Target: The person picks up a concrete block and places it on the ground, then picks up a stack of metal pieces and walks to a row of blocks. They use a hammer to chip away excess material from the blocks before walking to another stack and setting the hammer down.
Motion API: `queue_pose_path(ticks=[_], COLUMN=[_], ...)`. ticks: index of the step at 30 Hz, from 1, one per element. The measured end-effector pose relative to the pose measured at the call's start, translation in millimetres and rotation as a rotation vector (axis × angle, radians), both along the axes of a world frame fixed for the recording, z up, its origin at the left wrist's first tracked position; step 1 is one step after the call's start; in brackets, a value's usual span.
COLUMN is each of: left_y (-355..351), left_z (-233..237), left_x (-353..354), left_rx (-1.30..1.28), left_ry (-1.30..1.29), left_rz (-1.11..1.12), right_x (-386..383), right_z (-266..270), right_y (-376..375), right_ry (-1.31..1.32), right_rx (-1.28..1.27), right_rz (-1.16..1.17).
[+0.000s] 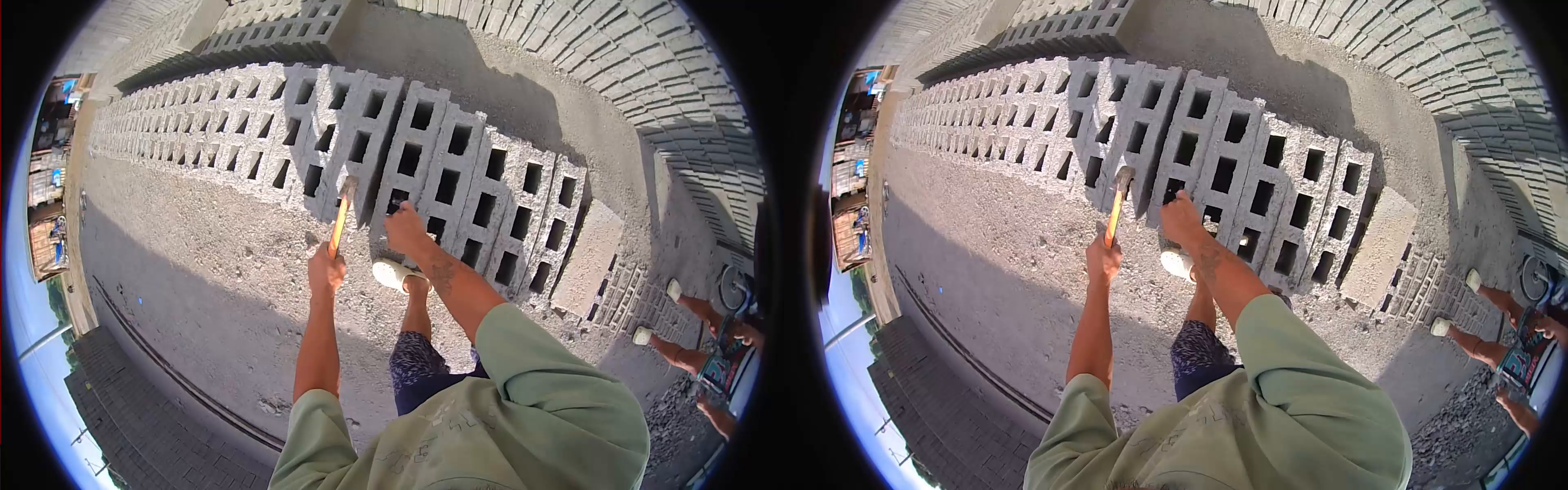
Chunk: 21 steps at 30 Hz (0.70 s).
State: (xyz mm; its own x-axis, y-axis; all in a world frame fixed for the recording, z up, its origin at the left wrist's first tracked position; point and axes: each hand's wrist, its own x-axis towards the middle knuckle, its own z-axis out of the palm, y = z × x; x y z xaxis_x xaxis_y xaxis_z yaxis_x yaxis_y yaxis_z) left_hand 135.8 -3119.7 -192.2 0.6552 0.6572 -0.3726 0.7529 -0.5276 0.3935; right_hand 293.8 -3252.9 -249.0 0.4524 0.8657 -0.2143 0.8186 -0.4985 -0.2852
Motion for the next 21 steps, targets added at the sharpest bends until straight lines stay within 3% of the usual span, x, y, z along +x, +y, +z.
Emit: queue_pose_path(ticks=[3, 4, 6, 7, 9, 11, 13, 15, 17, 19, 21], left_y=[-47.4, -63.4, -111.1, -132.9, -143.9, -136.3, -107.9, -91.7, -101.1, -153.5, -158.9], left_z=[28.0, 21.8, -16.6, -14.5, 27.3, 39.7, 59.0, 47.5, 8.6, -85.9, -122.6], left_x=[-54.1, -80.4, -130.3, -144.4, -138.5, -146.2, -143.6, -137.3, -115.3, -88.2, -64.5], left_rx=[-0.242, -0.467, -0.210, -0.183, -0.516, -0.575, -0.521, -0.362, -0.360, -0.462, -0.942], left_ry=[-0.216, -0.319, -0.428, -0.352, -0.458, -0.654, -1.076, -1.291, -1.376, -0.858, -0.179], left_rz=[0.483, 0.724, 0.779, 0.825, 1.161, 1.364, 1.461, 1.574, 1.646, 1.415, 1.010], right_x=[-14.4, -13.2, -12.7, -8.8, -3.8, 3.0, 2.7, 1.2, -1.0, -4.2, -10.0], right_z=[8.5, 14.8, 29.1, 34.0, 22.7, 41.3, 45.8, 55.8, 60.5, 67.2, 69.9], right_y=[-6.9, -3.7, -2.1, 1.0, -7.8, -10.3, -10.8, -7.9, 4.1, 6.9, 3.8], right_ry=[0.059, 0.076, 0.127, 0.154, 0.053, 0.145, 0.132, 0.162, 0.173, 0.161, 0.183], right_rx=[-0.084, -0.134, -0.241, -0.295, -0.220, -0.184, -0.131, -0.203, -0.256, -0.304, -0.305], right_rz=[0.041, 0.010, 0.002, 0.012, 0.082, 0.104, 0.137, 0.152, 0.142, 0.085, 0.057])
